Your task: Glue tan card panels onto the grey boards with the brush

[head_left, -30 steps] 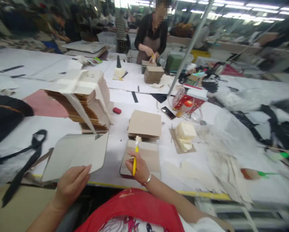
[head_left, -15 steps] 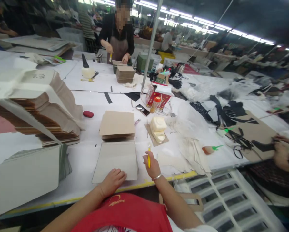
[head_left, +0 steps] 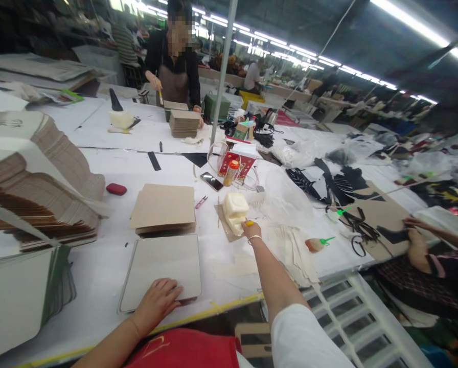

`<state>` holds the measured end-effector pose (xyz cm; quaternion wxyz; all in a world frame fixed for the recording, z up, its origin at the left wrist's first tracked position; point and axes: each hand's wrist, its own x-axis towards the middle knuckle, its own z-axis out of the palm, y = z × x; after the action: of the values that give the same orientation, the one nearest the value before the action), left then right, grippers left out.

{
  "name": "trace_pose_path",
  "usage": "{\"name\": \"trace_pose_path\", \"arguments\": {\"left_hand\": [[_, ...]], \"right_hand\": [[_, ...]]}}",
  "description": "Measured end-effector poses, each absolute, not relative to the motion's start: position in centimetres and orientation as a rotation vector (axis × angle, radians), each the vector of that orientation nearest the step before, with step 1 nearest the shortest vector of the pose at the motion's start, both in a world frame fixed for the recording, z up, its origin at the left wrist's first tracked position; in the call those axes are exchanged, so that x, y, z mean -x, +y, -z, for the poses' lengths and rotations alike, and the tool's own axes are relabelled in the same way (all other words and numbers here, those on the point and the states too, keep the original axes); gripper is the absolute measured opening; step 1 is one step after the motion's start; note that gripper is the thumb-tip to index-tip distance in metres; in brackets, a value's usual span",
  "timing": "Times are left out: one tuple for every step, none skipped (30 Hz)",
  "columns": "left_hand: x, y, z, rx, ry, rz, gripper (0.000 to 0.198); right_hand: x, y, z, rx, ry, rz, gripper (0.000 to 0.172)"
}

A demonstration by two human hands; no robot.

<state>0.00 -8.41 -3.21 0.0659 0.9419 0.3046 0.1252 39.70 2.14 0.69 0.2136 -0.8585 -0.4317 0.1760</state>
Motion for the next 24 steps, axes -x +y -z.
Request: {"name": "trace_pose_path", "arguments": {"left_hand": [[0.0,-8.4,3.2,-2.838,0.925,-0.378,0.026],[0.0,-8.4,3.1,-2.832,0.932,-0.382,0.027],[0.1,-8.3,2.9,-2.822,0.938,-0.39,0.028],[0.1,-8.2,2.8,-2.81,0.945,-0.405,0.031],[0.2,-8.1,2.6,-2.795,0.953,-0.421,0.033],[0.3,-7.9,2.4,-2.78,0.962,-0.439,0.035],[0.5,-7.7,2.1,-2.767,0.968,-0.456,0.036],[0.6,-7.4,1.9,-2.759,0.972,-0.474,0.035],[0.9,-7.0,1.6,-2.756,0.976,-0.492,0.034],[1.1,-6.5,1.4,-2.755,0.984,-0.51,0.032],[1.3,-6.0,1.1,-2.756,0.996,-0.529,0.031],[1.5,-5.3,0.8,-2.758,1.01,-0.549,0.03],[1.7,-4.6,0.4,-2.761,1.029,-0.572,0.029],[1.9,-3.8,0.0,-2.765,1.047,-0.595,0.029],[2.0,-2.9,-0.5,-2.772,1.06,-0.617,0.028],[2.0,-1.9,-1.1,-2.783,1.072,-0.64,0.028],[2.0,-0.9,-1.8,-2.799,1.076,-0.658,0.028],[1.8,0.2,-2.5,-2.818,1.083,-0.674,0.028],[1.6,1.3,-3.1,-2.838,1.091,-0.679,0.029],[1.3,2.5,-3.7,-2.856,1.101,-0.67,0.031],[1.0,3.6,-4.2,-2.862,1.128,-0.656,0.033],[0.6,4.7,-4.5,-2.863,1.161,-0.623,0.036],[0.3,5.7,-4.7,-2.857,1.214,-0.587,0.039],[-0.1,6.6,-4.8,-2.845,1.274,-0.54,0.041]], "right_hand": [[-39.7,2.2,-0.4,2.381,-1.234,-0.489,0.033],[-39.7,2.1,-0.3,2.369,-1.28,-0.486,0.03],[-39.6,1.9,-0.2,2.349,-1.333,-0.48,0.026],[-39.6,1.5,-0.3,2.323,-1.391,-0.476,0.023],[-39.5,1.0,-0.3,2.295,-1.449,-0.472,0.021],[-39.4,0.5,-0.4,2.267,-1.505,-0.47,0.019],[-39.3,-0.2,-0.5,2.242,-1.552,-0.469,0.018],[-39.2,-0.8,-0.6,2.219,-1.592,-0.466,0.018],[-39.1,-1.4,-0.8,2.198,-1.622,-0.463,0.019],[-39.0,-1.9,-0.9,2.178,-1.646,-0.459,0.02],[-38.9,-2.4,-0.9,2.159,-1.67,-0.452,0.022],[-38.8,-2.8,-1.0,2.133,-1.691,-0.45,0.022],[-38.8,-3.0,-1.0,2.102,-1.692,-0.454,0.023],[-38.7,-3.2,-0.9,2.068,-1.646,-0.464,0.023],[-38.7,-3.1,-0.7,2.034,-1.533,-0.487,0.024],[-38.6,-3.0,-0.5,1.998,-1.381,-0.517,0.024],[-38.6,-2.7,-0.2,1.965,-1.165,-0.544,0.026],[-38.5,-2.3,0.2,1.935,-0.976,-0.58,0.025],[-38.4,-1.9,0.5,1.916,-0.877,-0.586,0.026],[-38.3,-1.5,0.8,1.902,-0.787,-0.588,0.025],[-38.0,-1.2,0.9,1.899,-0.714,-0.573,0.025],[-37.8,-1.0,0.9,1.905,-0.648,-0.54,0.024],[-37.3,-0.8,0.6,1.915,-0.594,-0.498,0.023],[-36.8,-0.6,0.1,1.927,-0.608,-0.439,0.023]]}}
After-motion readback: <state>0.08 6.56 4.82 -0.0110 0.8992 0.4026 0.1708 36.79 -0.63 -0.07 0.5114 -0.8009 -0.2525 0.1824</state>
